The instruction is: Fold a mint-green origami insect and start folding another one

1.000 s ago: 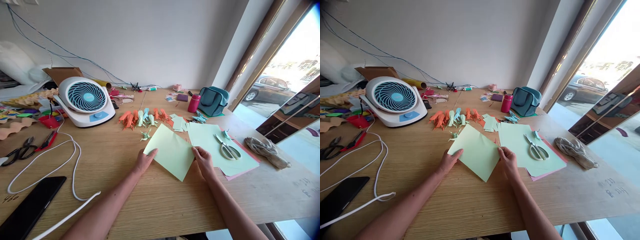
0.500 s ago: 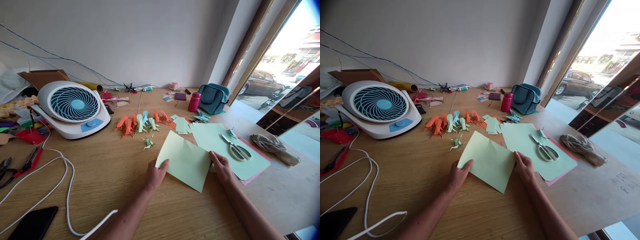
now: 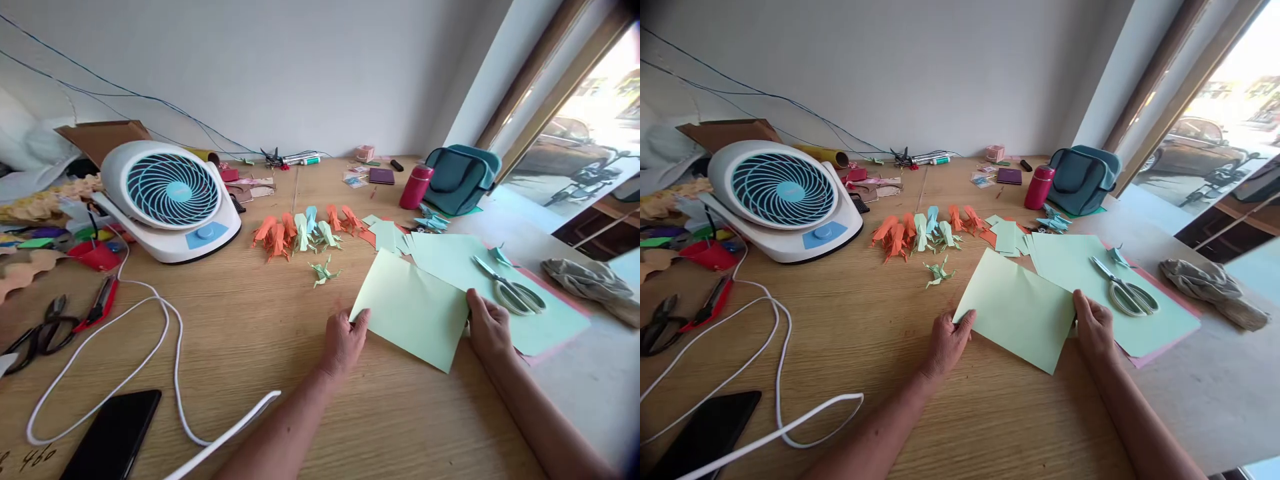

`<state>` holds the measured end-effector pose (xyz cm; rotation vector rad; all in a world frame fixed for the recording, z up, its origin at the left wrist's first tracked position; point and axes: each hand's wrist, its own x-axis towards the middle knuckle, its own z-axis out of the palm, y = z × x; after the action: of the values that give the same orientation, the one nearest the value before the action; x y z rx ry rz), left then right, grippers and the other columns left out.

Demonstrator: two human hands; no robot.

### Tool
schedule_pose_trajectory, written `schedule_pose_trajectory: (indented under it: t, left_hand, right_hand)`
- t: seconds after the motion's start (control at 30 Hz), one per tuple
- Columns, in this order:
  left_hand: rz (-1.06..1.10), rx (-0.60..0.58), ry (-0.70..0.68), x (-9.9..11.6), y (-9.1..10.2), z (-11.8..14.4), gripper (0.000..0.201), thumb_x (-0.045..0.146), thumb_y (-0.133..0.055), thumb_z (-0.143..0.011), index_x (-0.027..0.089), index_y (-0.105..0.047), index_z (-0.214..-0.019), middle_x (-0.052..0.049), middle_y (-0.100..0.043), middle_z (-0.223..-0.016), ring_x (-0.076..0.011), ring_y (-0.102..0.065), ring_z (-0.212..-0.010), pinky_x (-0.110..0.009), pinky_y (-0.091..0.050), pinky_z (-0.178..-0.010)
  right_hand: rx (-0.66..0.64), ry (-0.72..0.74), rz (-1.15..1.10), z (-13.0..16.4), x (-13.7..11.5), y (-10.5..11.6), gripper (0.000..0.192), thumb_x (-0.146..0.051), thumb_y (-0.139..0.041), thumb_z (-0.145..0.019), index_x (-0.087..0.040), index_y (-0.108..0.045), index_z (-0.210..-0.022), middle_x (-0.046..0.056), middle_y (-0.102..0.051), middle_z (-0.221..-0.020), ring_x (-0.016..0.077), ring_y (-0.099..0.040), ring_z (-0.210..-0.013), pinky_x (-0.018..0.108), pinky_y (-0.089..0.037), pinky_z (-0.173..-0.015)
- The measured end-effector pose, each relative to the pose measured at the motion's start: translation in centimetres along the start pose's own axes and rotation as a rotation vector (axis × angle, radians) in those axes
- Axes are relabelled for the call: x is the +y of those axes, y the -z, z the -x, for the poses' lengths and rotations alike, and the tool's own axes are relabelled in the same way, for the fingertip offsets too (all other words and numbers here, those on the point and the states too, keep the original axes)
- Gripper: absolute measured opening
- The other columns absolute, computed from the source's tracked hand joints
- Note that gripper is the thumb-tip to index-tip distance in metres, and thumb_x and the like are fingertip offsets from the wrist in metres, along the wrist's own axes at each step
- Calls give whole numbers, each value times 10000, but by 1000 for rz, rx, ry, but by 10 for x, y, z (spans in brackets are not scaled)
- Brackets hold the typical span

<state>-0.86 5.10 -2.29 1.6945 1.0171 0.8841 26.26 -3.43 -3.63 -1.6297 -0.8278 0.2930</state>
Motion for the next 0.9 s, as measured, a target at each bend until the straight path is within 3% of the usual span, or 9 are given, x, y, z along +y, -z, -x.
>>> schedule_pose_trajectory:
  t: [0.13,0.23,0.43,0.53,0.6,0.73,0.9]
  left_hand:
    - [4,-22,20,-1,2,-2,446,496,-430,-930,211,-441,-587,30,-460,-470,-129,-501,-461,-233,-379,-535]
    - [48,-21,34,-5,1,-3,429,508,-432,-932,198,-515,-647,32,-482,-483,-133,-523,-477,-231,-404,-550]
    - [188,59,60,-1,1,-4,389,504,-513,-895,161,-595,-730,13,-567,-556,-137,-559,-522,-239,-455,-547]
    - [200,71,4,6,0,-3,280,425,-617,-846,147,-654,-859,-51,-711,-800,-185,-676,-748,-275,-535,-713]
    - [189,57,-33,9,-1,-1,250,372,-655,-820,159,-674,-950,-76,-734,-935,-222,-688,-948,-326,-534,-883]
    - [110,59,-59,7,-2,1,267,332,-664,-803,184,-680,-1026,-75,-739,-908,-252,-666,-1055,-425,-472,-1036]
    - [154,234,-37,18,11,-6,231,327,-690,-790,173,-692,-962,-78,-734,-902,-247,-690,-914,-383,-554,-865]
  right_hand:
    - [25,-58,-47,1,-6,-2,574,-590,-571,-881,-210,-442,-471,-36,-423,-415,99,-368,-406,257,-266,-407]
    - [9,-50,-57,1,-10,-3,589,-598,-555,-887,-207,-444,-461,-33,-435,-426,98,-383,-422,251,-293,-424]
    - [-98,-139,-136,6,-21,-7,558,-603,-570,-877,-205,-449,-505,-44,-423,-462,92,-366,-436,239,-305,-428]
    - [-184,-239,-239,11,-29,-11,534,-615,-578,-865,-210,-450,-541,-55,-395,-471,88,-319,-422,239,-276,-408]
    - [-224,-280,-295,14,-34,-13,517,-627,-586,-851,-211,-478,-565,-52,-409,-483,93,-325,-424,242,-281,-407]
    - [-277,-291,-356,18,-39,-15,492,-627,-601,-841,-212,-507,-593,-43,-432,-520,104,-349,-453,248,-326,-439]
    - [-404,-199,-337,18,-37,-17,493,-599,-557,-893,-199,-536,-606,-14,-494,-576,130,-459,-567,260,-414,-576]
